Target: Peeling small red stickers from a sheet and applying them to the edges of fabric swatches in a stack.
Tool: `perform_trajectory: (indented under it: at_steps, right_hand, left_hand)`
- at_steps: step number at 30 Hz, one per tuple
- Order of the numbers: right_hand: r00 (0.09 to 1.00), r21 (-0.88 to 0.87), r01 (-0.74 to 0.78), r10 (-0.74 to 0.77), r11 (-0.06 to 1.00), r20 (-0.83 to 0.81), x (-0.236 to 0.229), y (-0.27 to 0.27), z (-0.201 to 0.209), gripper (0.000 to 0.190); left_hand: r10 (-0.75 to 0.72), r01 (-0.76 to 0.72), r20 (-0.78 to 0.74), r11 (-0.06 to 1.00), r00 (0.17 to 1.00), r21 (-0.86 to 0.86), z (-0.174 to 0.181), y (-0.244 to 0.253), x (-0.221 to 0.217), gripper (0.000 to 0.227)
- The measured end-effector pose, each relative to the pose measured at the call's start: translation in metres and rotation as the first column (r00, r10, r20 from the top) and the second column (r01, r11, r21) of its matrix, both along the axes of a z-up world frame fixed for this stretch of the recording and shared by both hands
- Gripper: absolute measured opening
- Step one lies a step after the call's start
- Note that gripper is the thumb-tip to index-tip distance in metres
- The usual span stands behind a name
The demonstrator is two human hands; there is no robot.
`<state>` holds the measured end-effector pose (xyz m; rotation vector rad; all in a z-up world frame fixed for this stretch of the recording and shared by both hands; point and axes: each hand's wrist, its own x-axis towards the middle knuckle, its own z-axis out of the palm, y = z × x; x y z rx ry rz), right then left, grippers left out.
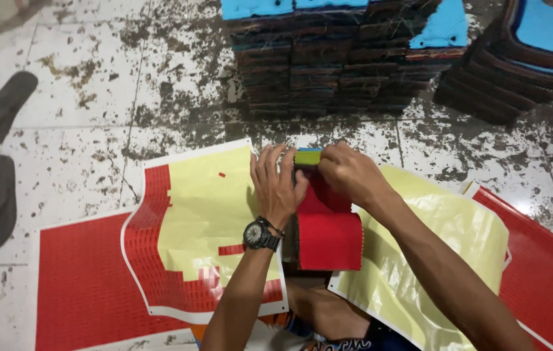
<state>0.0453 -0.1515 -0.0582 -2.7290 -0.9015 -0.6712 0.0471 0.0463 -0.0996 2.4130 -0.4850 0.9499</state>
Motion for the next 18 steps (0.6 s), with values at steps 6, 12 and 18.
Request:
perform_trajectory:
  at_steps: [6, 12, 18]
  right_hand:
    - [0.826, 0.294, -0.047, 0.203, 0.955, -0.525, 0.002, 0.01, 0.034, 0.009]
    - [0.672, 0.466, 0.255, 0.191, 0.847, -0.715, 0.0, 0.015, 0.061, 0.03]
    - [0.593, 0.472, 0.323, 0.213, 0.82, -0.776, 0.008, 0.017, 0.065, 0.014]
  left_hand:
    - [-0.276, 0.216, -0.034, 0.816, 0.96, -0.536, 0.009, 0.009, 0.005, 0.049]
    - [-0.643, 0.045, -0.144, 0.269, 0.752, -0.962, 0.056, 0.007, -0.01, 0.068]
    - [-0.695, 0.03, -0.135, 0.22, 0.706, -0.975, 0.058, 0.006, -0.007, 0.067]
